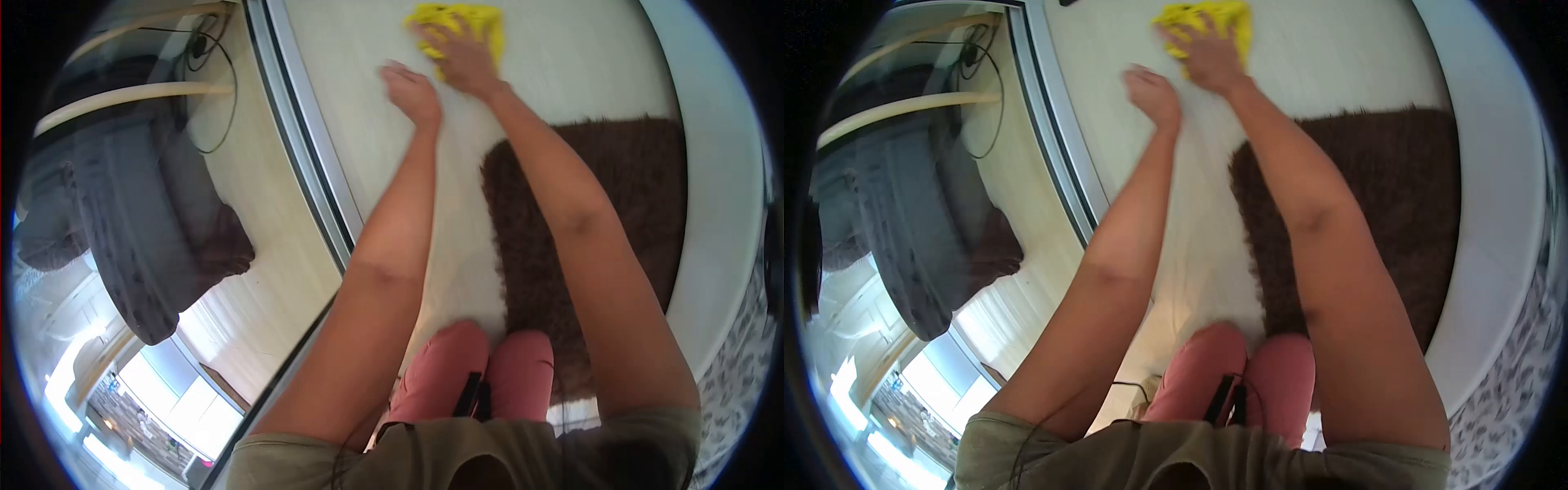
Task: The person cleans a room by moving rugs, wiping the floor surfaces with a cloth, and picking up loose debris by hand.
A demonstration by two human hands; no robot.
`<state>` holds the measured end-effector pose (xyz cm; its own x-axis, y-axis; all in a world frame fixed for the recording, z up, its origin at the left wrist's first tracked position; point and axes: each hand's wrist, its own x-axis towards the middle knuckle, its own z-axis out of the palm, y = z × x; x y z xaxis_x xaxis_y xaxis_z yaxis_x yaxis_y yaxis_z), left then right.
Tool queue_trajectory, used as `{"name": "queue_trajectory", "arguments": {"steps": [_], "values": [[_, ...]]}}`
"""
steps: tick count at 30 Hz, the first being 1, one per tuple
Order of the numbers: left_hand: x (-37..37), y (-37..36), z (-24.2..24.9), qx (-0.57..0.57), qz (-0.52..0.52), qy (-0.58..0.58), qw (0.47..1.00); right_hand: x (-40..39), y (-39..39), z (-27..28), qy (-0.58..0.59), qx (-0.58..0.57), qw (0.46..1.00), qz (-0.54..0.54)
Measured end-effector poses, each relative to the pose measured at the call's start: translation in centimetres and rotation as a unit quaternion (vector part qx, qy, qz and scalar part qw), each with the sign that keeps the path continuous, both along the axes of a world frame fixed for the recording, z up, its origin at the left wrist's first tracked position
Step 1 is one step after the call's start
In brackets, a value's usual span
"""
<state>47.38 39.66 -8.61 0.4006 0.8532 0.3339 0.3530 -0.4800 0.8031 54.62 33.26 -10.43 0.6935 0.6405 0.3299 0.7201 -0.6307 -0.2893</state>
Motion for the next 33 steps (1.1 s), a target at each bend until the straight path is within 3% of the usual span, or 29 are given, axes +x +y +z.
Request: {"name": "queue_trajectory", "arguments": {"steps": [1,2,4,5,7,8,9,10,11,13,14,15,16,17,19,20,21,23,25,26,27,29,30,31,32,33], "values": [[-0.4,1.2,1.1,-0.043,0.041,-0.025,0.998,-2.4,0.6,-1.0,0.036,0.025,0.998,0.037],[-0.8,2.6,0.8,0.027,0.068,-0.072,0.995,-5.7,1.2,-1.6,0.062,0.011,0.997,0.046],[-1.4,4.2,2.8,-0.128,0.038,-0.155,0.979,-13.7,1.5,-2.1,0.1,0.018,0.992,0.078],[-1.9,5.1,3.0,-0.17,0.006,-0.149,0.974,-17.9,1.0,-2.9,0.153,0.194,0.964,0.095],[-1.9,2.2,5.8,-0.276,-0.057,-0.118,0.952,-25.8,-1.5,-3.0,0.202,0.215,0.944,0.151],[-2.7,-0.3,8.6,-0.336,-0.086,-0.088,0.934,-29.2,-3.0,-2.4,0.29,0.211,0.924,0.135],[-2.7,-2.3,8.3,-0.331,-0.127,-0.087,0.931,-30.9,-5.6,0.3,0.367,0.109,0.91,0.157],[-3.2,-4.3,7.0,-0.325,-0.171,-0.083,0.926,-31.7,-7.1,3.2,0.316,0.104,0.934,0.132],[-3.9,-6.6,6.1,-0.282,-0.244,-0.033,0.927,-32.2,-9.0,6.0,0.308,0.098,0.942,0.09],[-5.6,-11.2,5.0,-0.134,-0.404,0.061,0.903,-33.9,-15.0,10.4,0.337,0.186,0.914,-0.127],[-6.5,-12.9,4.8,-0.027,-0.477,0.099,0.873,-34.8,-18.7,11.4,0.299,0.197,0.904,-0.234],[-7.0,-14.0,4.2,0.02,-0.538,0.209,0.816,-35.5,-22.6,12.3,0.257,0.205,0.885,-0.329],[-8.1,-14.8,4.6,0.075,-0.606,0.247,0.753,-37.7,-27.3,11.5,0.251,0.16,0.849,-0.437],[-8.7,-14.7,3.1,0.155,-0.659,0.269,0.685,-39.7,-31.0,10.3,0.246,0.114,0.798,-0.539],[-10.2,-13.4,-0.1,0.236,-0.683,0.269,0.637,-41.7,-35.1,11.2,0.324,-0.068,0.597,-0.731],[-10.2,-12.9,-1.5,0.247,-0.689,0.21,0.648,-42.5,-36.6,9.4,0.347,-0.058,0.597,-0.721],[-10.4,-13.2,-1.0,0.26,-0.657,0.269,0.655,-43.4,-38.2,7.4,0.369,-0.047,0.593,-0.714],[-10.6,-13.4,-0.8,0.243,-0.658,0.265,0.662,-43.9,-38.2,5.7,0.317,-0.07,0.604,-0.727],[-10.4,-13.8,-0.7,0.26,-0.633,0.297,0.666,-43.8,-37.1,8.0,0.327,-0.052,0.574,-0.749],[-10.2,-13.3,-1.2,0.26,-0.673,0.224,0.656,-44.1,-36.7,8.5,0.313,-0.05,0.585,-0.747],[-10.2,-14.0,-0.8,0.28,-0.642,0.274,0.659,-44.8,-36.5,8.9,0.296,-0.048,0.599,-0.743],[-10.8,-15.2,0.4,0.246,-0.614,0.239,0.711,-47.3,-37.9,9.6,0.268,0.144,0.641,-0.704],[-11.2,-16.2,1.5,0.233,-0.587,0.268,0.727,-49.2,-38.7,10.3,0.261,0.15,0.627,-0.719],[-12.0,-17.9,1.9,0.237,-0.602,0.259,0.717,-51.2,-39.2,11.2,0.185,0.254,0.613,-0.725],[-13.5,-19.9,3.1,0.209,-0.593,0.232,0.742,-53.0,-40.0,12.2,0.105,0.351,0.594,-0.716],[-15.4,-21.7,4.1,0.182,-0.579,0.204,0.768,-56.0,-40.8,13.5,0.048,0.314,0.579,-0.751]]}}
